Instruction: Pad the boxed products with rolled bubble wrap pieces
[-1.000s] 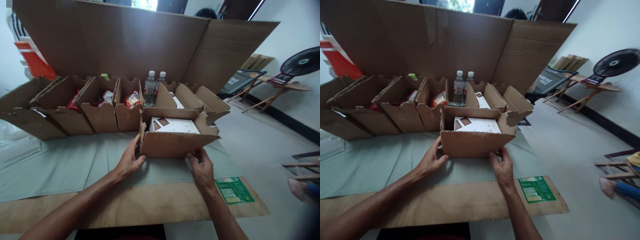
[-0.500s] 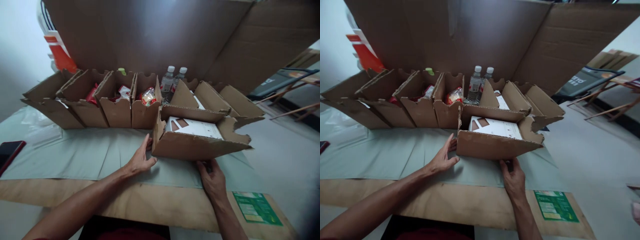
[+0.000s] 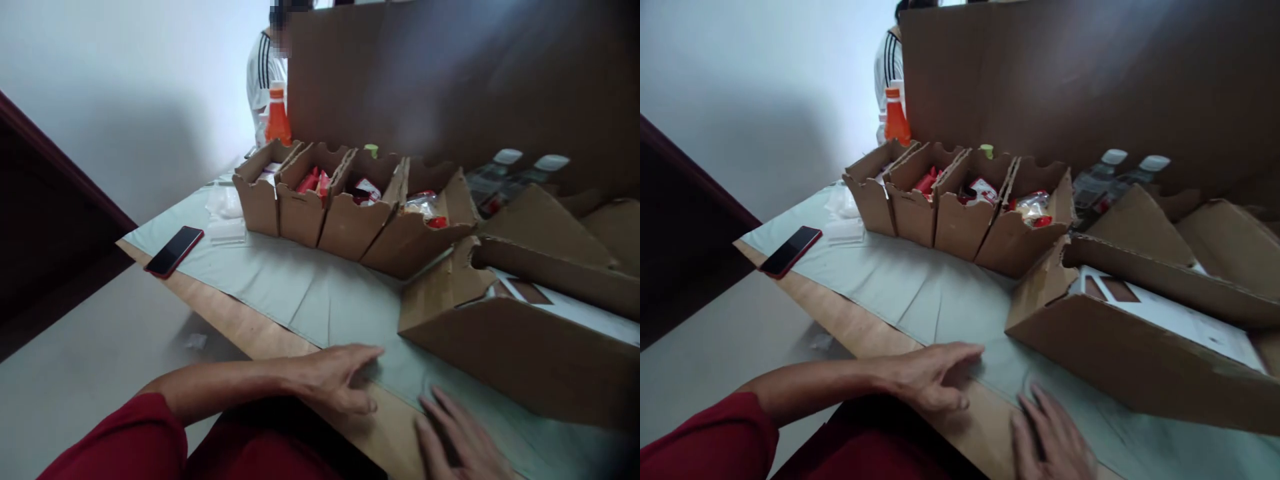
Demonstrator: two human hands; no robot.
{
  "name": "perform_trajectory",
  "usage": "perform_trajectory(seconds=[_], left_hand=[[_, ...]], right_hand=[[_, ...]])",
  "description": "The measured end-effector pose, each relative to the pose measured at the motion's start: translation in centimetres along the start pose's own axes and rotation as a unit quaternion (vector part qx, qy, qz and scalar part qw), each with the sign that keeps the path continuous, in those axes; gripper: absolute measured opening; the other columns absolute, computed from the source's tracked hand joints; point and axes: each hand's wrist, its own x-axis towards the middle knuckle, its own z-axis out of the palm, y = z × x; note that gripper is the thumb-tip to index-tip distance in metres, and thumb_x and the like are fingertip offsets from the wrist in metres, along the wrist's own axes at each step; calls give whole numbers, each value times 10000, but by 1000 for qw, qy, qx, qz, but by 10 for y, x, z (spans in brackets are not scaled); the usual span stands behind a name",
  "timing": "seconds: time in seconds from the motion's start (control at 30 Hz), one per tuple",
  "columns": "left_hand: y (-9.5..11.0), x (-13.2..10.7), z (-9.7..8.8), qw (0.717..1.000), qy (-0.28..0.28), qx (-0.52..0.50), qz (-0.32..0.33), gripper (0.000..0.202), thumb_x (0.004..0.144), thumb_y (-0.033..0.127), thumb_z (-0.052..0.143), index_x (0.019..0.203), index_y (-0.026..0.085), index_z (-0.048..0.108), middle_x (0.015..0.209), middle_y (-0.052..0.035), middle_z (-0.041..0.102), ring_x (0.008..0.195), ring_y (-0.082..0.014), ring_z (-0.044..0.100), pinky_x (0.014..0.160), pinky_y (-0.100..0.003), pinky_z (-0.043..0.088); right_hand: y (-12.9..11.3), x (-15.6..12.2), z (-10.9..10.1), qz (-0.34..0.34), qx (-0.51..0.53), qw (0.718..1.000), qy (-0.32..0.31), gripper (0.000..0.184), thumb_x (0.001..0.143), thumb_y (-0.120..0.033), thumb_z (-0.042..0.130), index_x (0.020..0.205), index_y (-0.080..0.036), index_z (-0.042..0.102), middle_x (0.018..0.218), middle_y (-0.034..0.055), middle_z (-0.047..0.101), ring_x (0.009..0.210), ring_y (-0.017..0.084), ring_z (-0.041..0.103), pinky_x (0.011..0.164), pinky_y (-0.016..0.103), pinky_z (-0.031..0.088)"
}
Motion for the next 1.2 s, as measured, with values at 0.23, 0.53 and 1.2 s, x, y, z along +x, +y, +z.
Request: perform_trajectory(seconds=[0.23, 0.53, 1.2], left_hand=[[-18, -82, -119, 942, 293, 164, 25, 387, 851, 232, 641, 1227, 251, 732, 1332, -96, 715, 1256, -286, 652, 1065, -456, 534], [-58, -90, -291, 783, 503, 346, -119, 430, 716, 114, 642, 1143, 138, 686, 1420, -187, 594, 1459, -403, 369, 1234, -606, 223], [0, -78, -50, 889, 239, -388, -47, 363, 720, 451, 812, 955, 186, 734, 850, -61, 761, 851, -269, 744, 759, -366, 574]], right_hand=[[-129, 62, 45, -135, 245, 948, -151, 308, 922, -213, 662, 1214, -298, 715, 1157, 51, 791, 1056, 269, 759, 874, 413, 630], [-124, 74, 62, -45, 284, 950, -124, 199, 963, -239, 634, 1089, -300, 775, 1029, 34, 807, 941, 226, 780, 858, 371, 650], [-132, 80, 44, 230, 512, 823, -86, 787, 737, -608, 838, 1396, -243, 610, 1281, 134, 727, 1095, 289, 728, 924, 423, 608]])
